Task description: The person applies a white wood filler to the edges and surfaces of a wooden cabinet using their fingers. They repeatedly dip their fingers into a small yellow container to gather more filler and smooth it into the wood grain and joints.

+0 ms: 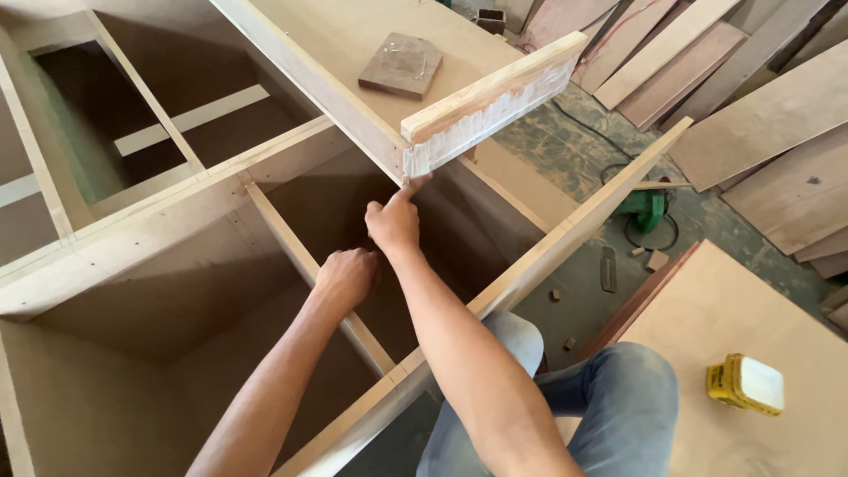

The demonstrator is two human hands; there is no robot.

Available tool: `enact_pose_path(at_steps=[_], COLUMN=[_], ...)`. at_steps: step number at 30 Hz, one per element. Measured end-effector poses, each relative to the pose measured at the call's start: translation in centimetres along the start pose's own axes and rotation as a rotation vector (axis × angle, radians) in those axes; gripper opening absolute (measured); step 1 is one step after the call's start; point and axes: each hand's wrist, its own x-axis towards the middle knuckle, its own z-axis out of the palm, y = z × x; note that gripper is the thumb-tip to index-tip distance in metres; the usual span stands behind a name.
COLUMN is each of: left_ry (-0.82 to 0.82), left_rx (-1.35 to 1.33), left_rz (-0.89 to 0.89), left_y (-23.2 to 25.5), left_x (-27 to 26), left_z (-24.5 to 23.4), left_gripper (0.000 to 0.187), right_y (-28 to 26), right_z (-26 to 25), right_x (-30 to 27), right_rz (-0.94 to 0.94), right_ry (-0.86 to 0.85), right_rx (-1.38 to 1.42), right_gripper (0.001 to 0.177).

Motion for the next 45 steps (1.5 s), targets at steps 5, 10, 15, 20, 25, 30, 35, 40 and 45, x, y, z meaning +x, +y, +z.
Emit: enact_pose_path(at_steps=[5,10,15,20,25,30,35,40,45], left_ry=[0.037,-0.178,-0.134,-0.123,-0.178,-0.226,-0.116,-0.137,-0.175], left_rx=[0.033,0.038,0.035,0.066,0.087,0.098,0.045,0.048,0.066], left_rz=[0.023,-0.064,-0.031,-0.021,-0.008,-0.043,-0.020,-0.014,-0.042], left_y=[-0.2,0.4,0.4,0.1,0.3,0.5,0.6,0.6,0.4], left_x=[0.1,0.5,0.4,0.5,0.7,0.5,0.2,0.1,0.4], left_z=[0.1,-0.4,-0.5,0.4,0.0,-0.5,-0.5,-0.7,-0.8], left_gripper=[0.011,0.017,0.016,0.014,0.016,0.018,0.014,0.014,0.016], right_y=[0.8,0.7,-1.3,-1.2,0.1,0.7,1.6,2.6,3.3], right_z=[0.1,1.0,1.7,2.1,1.3,1.4,2.1,2.3,2.9], right_x=[0.4,-1.2,-1.6,-1.9,-1.9,-1.1,-0.3,0.9,1.3], right_rz=[-0.010,-0.261,-0.370,-0.208,-0.038,-0.374,-0.144,0.038,-0.285], right_ry=[0.077,0.150,0.197,0.098,0.024,0.190,0.011,-0.057,0.190], right_rx=[-0.174,-0.061,-0.029,-0.135,-0.331,-0.006,-0.097,-0.176,0.111], right_gripper=[0.108,0.105,0.105,0.108,0.108,0.106,0.112,0.113,0.113])
